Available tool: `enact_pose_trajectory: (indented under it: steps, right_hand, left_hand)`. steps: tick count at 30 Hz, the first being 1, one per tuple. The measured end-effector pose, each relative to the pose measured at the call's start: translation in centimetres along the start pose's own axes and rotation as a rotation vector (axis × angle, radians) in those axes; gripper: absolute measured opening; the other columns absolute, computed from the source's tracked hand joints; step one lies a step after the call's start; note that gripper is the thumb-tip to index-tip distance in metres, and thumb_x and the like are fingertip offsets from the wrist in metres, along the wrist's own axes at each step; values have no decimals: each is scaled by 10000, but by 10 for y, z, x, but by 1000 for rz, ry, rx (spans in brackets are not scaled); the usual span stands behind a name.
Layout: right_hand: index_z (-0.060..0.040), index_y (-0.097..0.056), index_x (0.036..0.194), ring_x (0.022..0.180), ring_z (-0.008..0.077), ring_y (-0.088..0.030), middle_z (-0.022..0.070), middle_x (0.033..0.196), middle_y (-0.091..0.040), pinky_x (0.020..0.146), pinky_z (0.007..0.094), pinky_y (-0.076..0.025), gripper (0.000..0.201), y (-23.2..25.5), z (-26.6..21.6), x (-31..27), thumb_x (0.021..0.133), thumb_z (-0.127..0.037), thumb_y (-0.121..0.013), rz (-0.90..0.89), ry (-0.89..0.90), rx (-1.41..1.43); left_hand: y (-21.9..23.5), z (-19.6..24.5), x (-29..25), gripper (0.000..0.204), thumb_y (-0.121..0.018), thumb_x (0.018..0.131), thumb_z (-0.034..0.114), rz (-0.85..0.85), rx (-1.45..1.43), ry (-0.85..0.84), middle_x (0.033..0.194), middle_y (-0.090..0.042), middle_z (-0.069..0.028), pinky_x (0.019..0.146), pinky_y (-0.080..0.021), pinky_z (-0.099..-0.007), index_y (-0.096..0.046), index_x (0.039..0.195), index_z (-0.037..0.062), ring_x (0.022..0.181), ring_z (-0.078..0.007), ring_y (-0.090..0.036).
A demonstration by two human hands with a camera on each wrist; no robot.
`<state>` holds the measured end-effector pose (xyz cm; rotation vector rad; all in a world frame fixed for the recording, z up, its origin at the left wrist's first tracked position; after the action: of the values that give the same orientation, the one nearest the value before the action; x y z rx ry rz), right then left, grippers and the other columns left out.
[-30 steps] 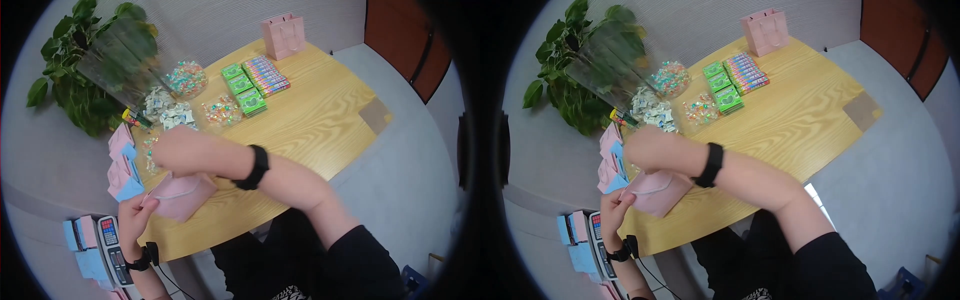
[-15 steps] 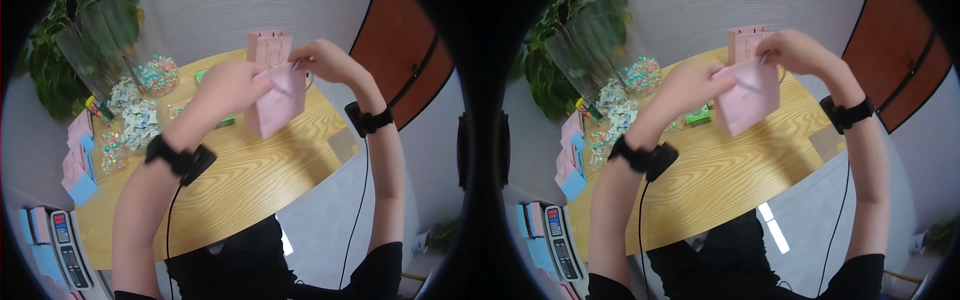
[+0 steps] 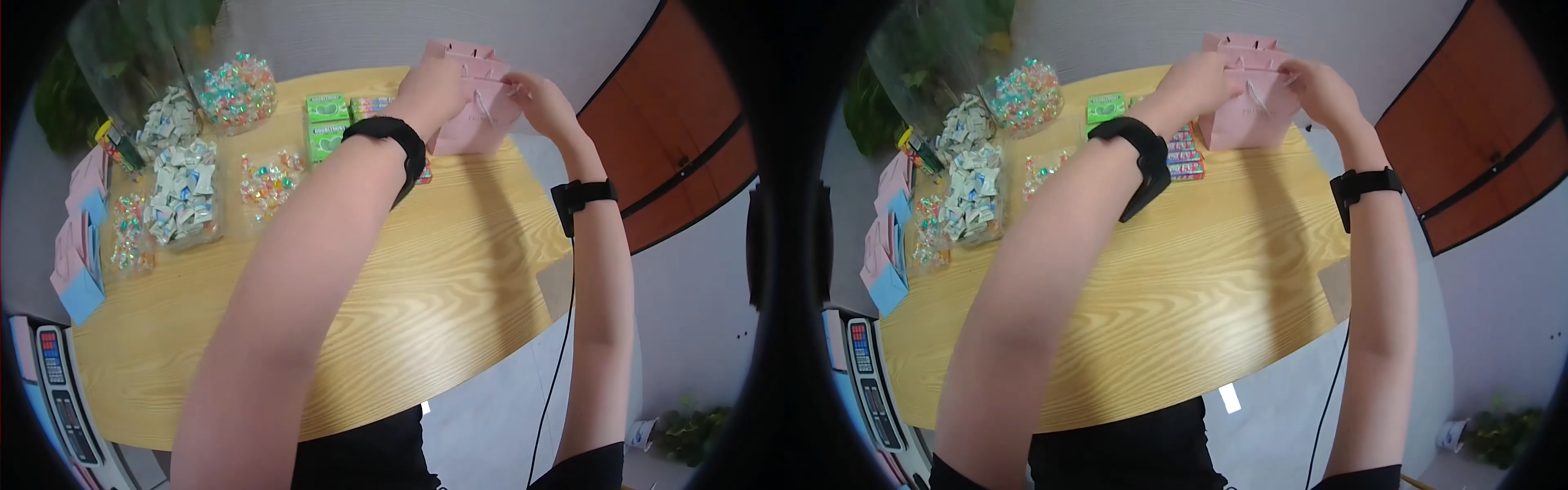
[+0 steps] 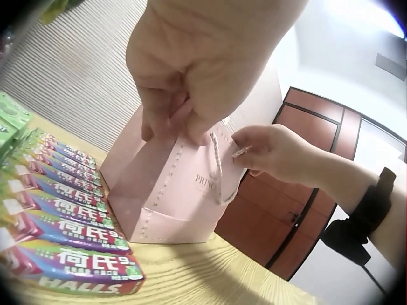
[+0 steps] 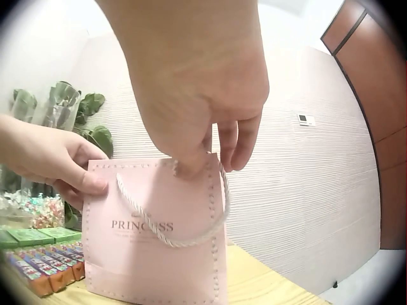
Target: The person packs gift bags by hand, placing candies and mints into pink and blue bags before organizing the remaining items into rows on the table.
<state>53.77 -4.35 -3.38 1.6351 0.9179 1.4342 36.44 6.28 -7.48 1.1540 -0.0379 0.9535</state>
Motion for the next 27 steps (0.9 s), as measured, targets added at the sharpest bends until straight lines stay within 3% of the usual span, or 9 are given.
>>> enact_pose_trajectory:
  steps: [2, 4, 10, 11, 15, 17, 24, 26, 27]
  right_hand:
    - [-123, -653, 1152, 918, 286, -649, 116, 969, -691, 786, 369, -505, 275, -6, 0, -3, 884, -131, -591, 77, 36, 95]
    - [-172, -638, 1167, 951, 316, -645, 130, 988, -680, 805, 402, -510, 295, -3, -4, -7, 879, -205, -584, 321, -93, 33]
    - [-152, -587, 1215, 1017, 302, -629, 118, 1084, -654, 834, 404, -511, 413, 14, -30, -24, 823, -246, -677, 0, -399, -39]
    - [-155, -596, 1210, 1046, 284, -621, 106, 1082, -654, 842, 409, -515, 404, 13, -33, -28, 823, -228, -685, 148, -319, -96]
    - [-146, -630, 1146, 1028, 276, -624, 79, 1044, -667, 827, 410, -523, 329, 16, -22, -31, 825, -200, -680, 350, -121, -292]
    - [-124, -671, 1017, 1009, 276, -622, 55, 1066, -666, 797, 413, -534, 200, 20, -20, -27, 835, -204, -652, 178, -81, -457]
    - [-111, -688, 845, 940, 285, -635, 63, 966, -687, 733, 434, -541, 168, 31, -33, -24, 838, -248, -592, 192, -36, -616]
    - [-99, -692, 851, 878, 323, -651, 92, 898, -698, 752, 451, -536, 199, 31, -37, -26, 810, -270, -599, -160, -321, -424]
    - [-99, -692, 851, 878, 323, -651, 92, 898, -698, 752, 451, -536, 199, 29, -37, -26, 810, -270, -599, -161, -317, -422]
  left_hand:
    - [5, 4, -2, 392, -694, 797, 321, -27, -44, -26, 939, -695, -194, 798, -530, -452, -685, 1077, 46, 899, -373, -662]
    - [5, 7, -4, 400, -692, 798, 322, 1, -62, -47, 931, -693, -205, 790, -533, -448, -678, 1070, 30, 888, -376, -664]
    - [-1, 12, -15, 425, -695, 798, 313, 128, -96, 20, 973, -681, -196, 775, -537, -455, -618, 1104, 27, 910, -368, -661]
    - [5, 15, -19, 451, -704, 793, 295, 172, -89, 2, 1012, -671, -189, 770, -539, -460, -583, 1138, 31, 922, -367, -658]
    - [31, 21, -51, 533, -717, 781, 252, 146, -69, -54, 1112, -622, -176, 771, -539, -465, -490, 1219, 49, 966, -361, -646]
    - [35, 17, -58, 592, -724, 763, 206, -45, 5, -70, 1189, -578, -165, 777, -538, -466, -445, 1264, 59, 986, -365, -638]
    - [54, 16, -67, 540, -684, 777, 180, -57, 1, -63, 1250, -554, -113, 811, -532, -455, -466, 1262, 91, 1038, -323, -624]
    - [67, 21, -75, 498, -661, 791, 174, -60, -17, -65, 1217, -578, -100, 814, -528, -451, -490, 1253, 99, 1047, -310, -618]
    - [74, 22, -80, 498, -661, 791, 174, -60, -15, -61, 1217, -578, -100, 814, -528, -451, -490, 1253, 99, 1047, -310, -618]
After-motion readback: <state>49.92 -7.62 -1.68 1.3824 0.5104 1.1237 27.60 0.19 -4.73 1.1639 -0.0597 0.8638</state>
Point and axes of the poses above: each hand's wrist, its own x-axis towards the middle knuckle, its own y-axis out of the back of the hand, z = x × y, the point moved 2 cm from there along x, towards the middle knuckle
